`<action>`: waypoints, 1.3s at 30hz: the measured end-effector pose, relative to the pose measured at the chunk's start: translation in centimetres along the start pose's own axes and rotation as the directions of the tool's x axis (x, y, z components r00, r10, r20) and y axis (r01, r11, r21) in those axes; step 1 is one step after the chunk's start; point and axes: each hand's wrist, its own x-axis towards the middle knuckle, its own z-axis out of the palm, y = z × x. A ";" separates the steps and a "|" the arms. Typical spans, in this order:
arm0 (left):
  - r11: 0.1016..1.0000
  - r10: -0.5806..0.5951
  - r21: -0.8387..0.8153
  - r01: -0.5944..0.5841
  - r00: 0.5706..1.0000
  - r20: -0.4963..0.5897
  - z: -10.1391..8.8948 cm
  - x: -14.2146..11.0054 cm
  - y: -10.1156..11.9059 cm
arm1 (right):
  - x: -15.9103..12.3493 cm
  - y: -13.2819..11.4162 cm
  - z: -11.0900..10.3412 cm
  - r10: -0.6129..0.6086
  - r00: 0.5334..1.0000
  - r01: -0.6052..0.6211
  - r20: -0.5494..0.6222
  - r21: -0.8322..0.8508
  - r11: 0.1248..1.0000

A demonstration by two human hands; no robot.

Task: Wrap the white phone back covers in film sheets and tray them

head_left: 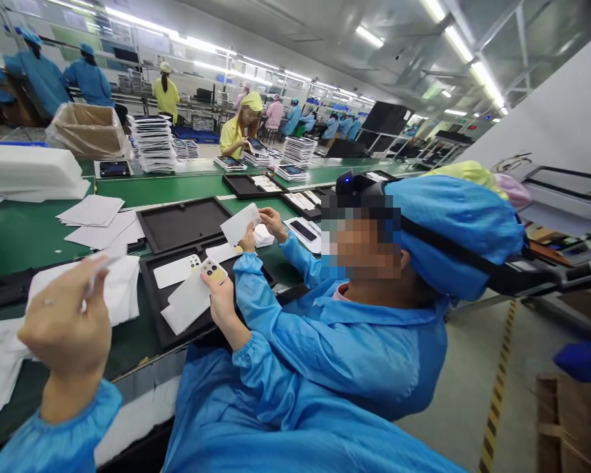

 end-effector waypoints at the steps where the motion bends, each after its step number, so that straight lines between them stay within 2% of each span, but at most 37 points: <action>1: 0.999 0.034 -0.037 -0.035 0.999 -0.010 -0.8 -1.0 1.5 | -0.6 0.0 -0.5 0.039 0.999 -0.039 -0.003 0.011 0.999; 3: 0.978 0.073 -0.199 -0.066 0.997 0.025 -2.1 -3.9 4.1 | -1.7 -0.1 -1.6 0.105 0.994 -0.105 -0.002 0.011 0.994; 4: 0.957 0.044 -0.289 -0.018 0.996 0.083 -2.4 -5.7 5.1 | -2.2 -0.2 -2.2 0.131 0.991 -0.131 -0.002 0.004 0.991; 5: 0.930 -0.062 -0.349 0.111 0.987 0.149 -2.6 -7.6 5.9 | -2.7 -0.3 -2.8 0.152 0.988 -0.152 -0.004 -0.004 0.988; 6: 0.873 -0.263 -0.358 0.331 0.938 0.227 -2.6 -9.6 6.6 | -3.2 -0.3 -3.5 0.170 0.985 -0.170 -0.006 -0.013 0.985; 7: 0.765 -0.490 -0.318 0.560 0.827 0.277 -2.5 -11.5 7.0 | -3.6 -0.5 -4.2 0.189 0.982 -0.189 -0.007 -0.021 0.982; 8: 0.603 -0.699 -0.261 0.754 0.657 0.282 -2.4 -13.3 7.2 | -3.9 -0.6 -4.8 0.209 0.978 -0.210 -0.007 -0.028 0.977; 9: 0.410 -0.847 -0.225 0.884 0.461 0.265 -2.2 -15.0 7.2 | -4.2 -0.7 -5.5 0.230 0.973 -0.230 -0.008 -0.035 0.973; 10: 0.220 -0.929 -0.215 0.951 0.272 0.250 -2.0 -16.5 7.0 | -4.5 -0.8 -6.1 0.248 0.969 -0.249 -0.011 -0.042 0.968; 11: 0.048 -0.961 -0.221 0.974 0.105 0.255 -1.8 -18.0 6.7 | -4.7 -0.9 -6.6 0.263 0.965 -0.264 -0.017 -0.049 0.963; 12: -0.100 -0.959 -0.229 0.968 -0.032 0.282 -1.6 -19.3 6.3 | -4.9 -0.9 -7.1 0.275 0.961 -0.276 -0.024 -0.057 0.959; 13: -0.218 -0.939 -0.232 0.948 -0.139 0.315 -1.4 -20.5 5.8 | -5.0 -0.9 -7.5 0.285 0.958 -0.286 -0.031 -0.066 0.956; 14: -0.298 -0.916 -0.230 0.926 -0.211 0.341 -1.2 -21.5 5.2 | -5.0 -0.9 -7.7 0.295 0.955 -0.297 -0.038 -0.073 0.952; 15: -0.343 -0.902 -0.229 0.911 -0.251 0.350 -0.9 -22.3 4.6 | -5.0 -0.8 -7.9 0.309 0.950 -0.311 -0.044 -0.078 0.947; 16: -0.356 -0.901 -0.241 0.903 -0.263 0.344 -0.6 -23.0 4.1 | -5.0 -0.8 -7.9 0.322 0.945 -0.326 -0.050 -0.079 0.942; 19: -0.326 -0.928 -0.328 0.887 -0.234 0.290 0.3 -23.6 3.3 | -4.9 -0.5 -7.6 0.357 0.933 -0.360 -0.053 -0.068 0.931; 23: -0.322 -0.939 -0.464 0.825 -0.213 0.271 1.5 -22.3 4.5 | -5.2 -0.4 -7.1 0.393 0.919 -0.391 0.007 -0.091 0.916; 27: -0.229 -0.963 -0.497 0.837 -0.121 0.240 2.4 -21.9 5.6 | -5.3 -0.3 -7.2 0.410 0.912 -0.406 0.016 -0.107 0.907; 30: -0.112 -0.981 -0.415 0.903 -0.033 0.192 2.8 -22.7 5.2 | -5.2 -0.3 -7.5 0.394 0.919 -0.395 -0.025 -0.111 0.912; 32: 0.010 -0.981 -0.343 0.939 0.075 0.177 2.7 -23.3 4.6 | -5.0 -0.4 -7.7 0.386 0.921 -0.389 -0.046 -0.122 0.913; 33: 0.090 -0.974 -0.309 0.947 0.149 0.173 2.6 -23.6 4.3 | -4.9 -0.4 -7.8 0.384 0.922 -0.387 -0.053 -0.131 0.913; 36: 0.406 -0.901 -0.131 0.904 0.420 0.105 2.0 -24.1 4.0 | -4.8 -0.3 -8.1 0.379 0.923 -0.385 -0.069 -0.153 0.910; 38: 0.601 -0.799 0.044 0.798 0.600 0.044 1.5 -24.1 4.1 | -4.8 -0.3 -8.3 0.360 0.930 -0.368 -0.080 -0.160 0.916; 39: 0.681 -0.731 0.102 0.725 0.680 0.051 1.3 -24.0 4.3 | -4.8 -0.2 -8.4 0.347 0.934 -0.356 -0.086 -0.161 0.920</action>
